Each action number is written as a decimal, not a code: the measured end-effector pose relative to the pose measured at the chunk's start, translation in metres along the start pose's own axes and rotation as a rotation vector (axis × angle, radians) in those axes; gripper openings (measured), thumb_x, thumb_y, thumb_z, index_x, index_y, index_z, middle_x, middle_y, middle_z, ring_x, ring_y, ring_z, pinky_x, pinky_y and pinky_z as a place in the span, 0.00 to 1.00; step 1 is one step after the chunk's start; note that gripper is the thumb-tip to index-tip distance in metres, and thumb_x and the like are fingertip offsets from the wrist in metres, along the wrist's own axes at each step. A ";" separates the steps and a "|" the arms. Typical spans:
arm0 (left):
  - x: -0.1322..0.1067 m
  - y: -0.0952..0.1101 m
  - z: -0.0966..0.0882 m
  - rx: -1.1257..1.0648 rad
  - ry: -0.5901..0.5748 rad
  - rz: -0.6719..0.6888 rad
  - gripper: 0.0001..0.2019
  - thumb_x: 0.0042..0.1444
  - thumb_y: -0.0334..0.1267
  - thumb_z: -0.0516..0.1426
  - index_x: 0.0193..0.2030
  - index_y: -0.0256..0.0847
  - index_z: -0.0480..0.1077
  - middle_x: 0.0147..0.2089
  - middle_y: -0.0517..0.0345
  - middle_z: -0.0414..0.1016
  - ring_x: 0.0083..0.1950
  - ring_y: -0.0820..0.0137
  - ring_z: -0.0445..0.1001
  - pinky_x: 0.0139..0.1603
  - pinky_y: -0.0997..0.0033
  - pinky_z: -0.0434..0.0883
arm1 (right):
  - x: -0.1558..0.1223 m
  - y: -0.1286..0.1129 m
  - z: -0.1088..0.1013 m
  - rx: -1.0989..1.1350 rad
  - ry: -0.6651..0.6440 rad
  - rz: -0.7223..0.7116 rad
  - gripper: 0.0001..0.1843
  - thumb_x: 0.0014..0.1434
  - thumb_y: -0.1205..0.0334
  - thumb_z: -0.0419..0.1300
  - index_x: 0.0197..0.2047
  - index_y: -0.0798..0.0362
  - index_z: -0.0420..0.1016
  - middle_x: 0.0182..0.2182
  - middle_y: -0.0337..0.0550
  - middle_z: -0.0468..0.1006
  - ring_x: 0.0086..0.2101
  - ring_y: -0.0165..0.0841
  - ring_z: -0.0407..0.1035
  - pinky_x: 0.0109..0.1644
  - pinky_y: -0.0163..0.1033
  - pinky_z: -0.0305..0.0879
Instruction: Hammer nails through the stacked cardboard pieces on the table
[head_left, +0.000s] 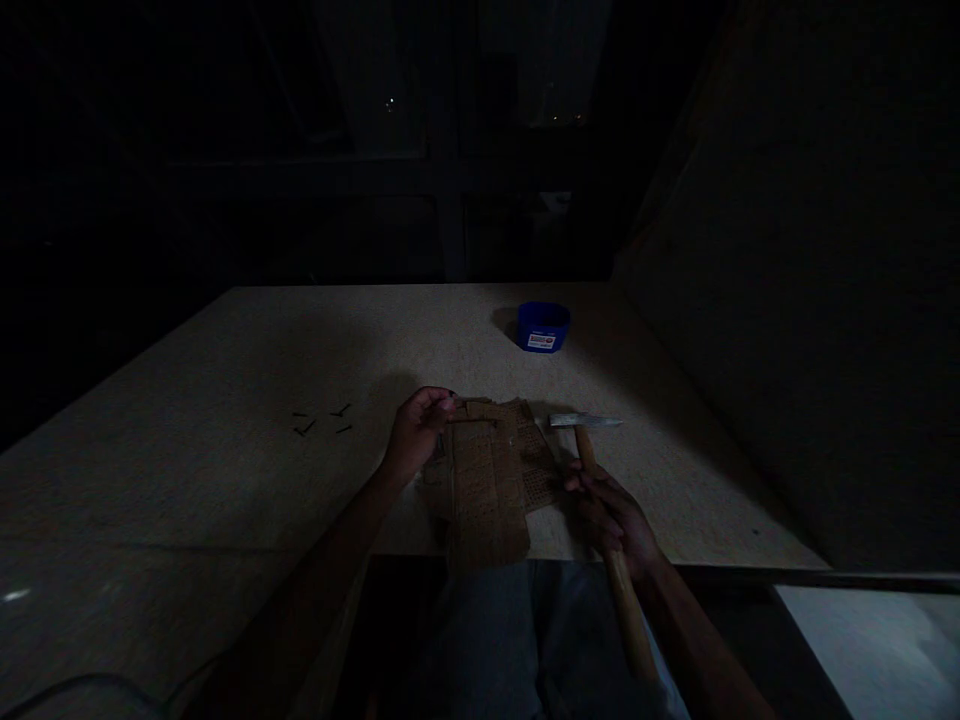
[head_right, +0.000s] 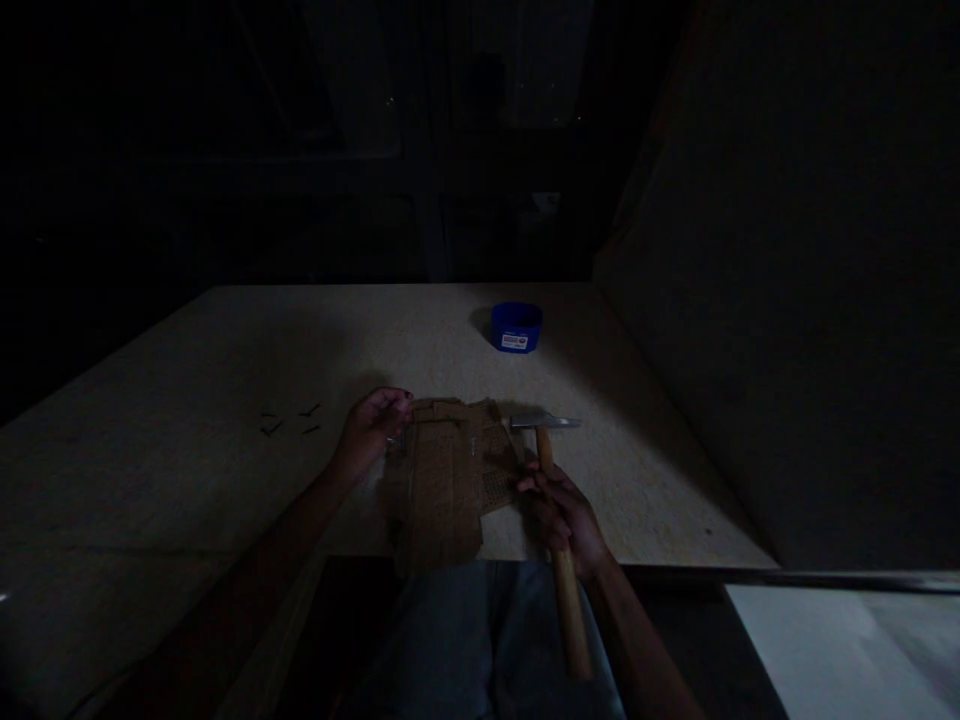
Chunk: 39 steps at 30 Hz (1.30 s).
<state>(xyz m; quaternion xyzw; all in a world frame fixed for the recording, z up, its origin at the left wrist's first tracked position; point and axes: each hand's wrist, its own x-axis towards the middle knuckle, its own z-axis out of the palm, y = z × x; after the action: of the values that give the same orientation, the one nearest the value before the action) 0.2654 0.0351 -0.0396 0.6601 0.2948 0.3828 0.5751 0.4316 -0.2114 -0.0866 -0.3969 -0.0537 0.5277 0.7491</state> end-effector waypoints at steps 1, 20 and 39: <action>0.000 -0.002 0.008 -0.021 -0.022 -0.025 0.16 0.47 0.51 0.67 0.35 0.40 0.76 0.29 0.57 0.76 0.29 0.70 0.71 0.28 0.74 0.66 | -0.001 0.001 0.002 -0.017 0.018 -0.024 0.17 0.49 0.60 0.74 0.41 0.53 0.76 0.29 0.37 0.82 0.10 0.14 0.44 0.08 0.21 0.48; 0.009 -0.038 0.030 -0.096 -0.209 -0.027 0.15 0.49 0.43 0.67 0.43 0.41 0.79 0.38 0.52 0.82 0.38 0.65 0.80 0.40 0.67 0.75 | -0.005 0.038 0.065 -0.479 0.047 -0.077 0.20 0.58 0.48 0.65 0.46 0.50 0.66 0.52 0.50 0.82 0.09 0.19 0.58 0.09 0.29 0.50; 0.011 -0.069 0.029 0.348 -0.384 0.224 0.10 0.62 0.39 0.58 0.45 0.44 0.81 0.45 0.55 0.84 0.47 0.63 0.82 0.51 0.62 0.79 | 0.002 0.049 0.051 -0.283 0.051 -0.072 0.20 0.58 0.51 0.67 0.43 0.49 0.62 0.50 0.49 0.83 0.08 0.17 0.54 0.08 0.26 0.51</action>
<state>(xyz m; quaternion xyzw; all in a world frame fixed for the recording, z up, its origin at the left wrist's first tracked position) 0.2996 0.0397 -0.1072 0.8379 0.1671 0.2555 0.4525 0.3701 -0.1758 -0.0844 -0.5099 -0.1228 0.4772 0.7051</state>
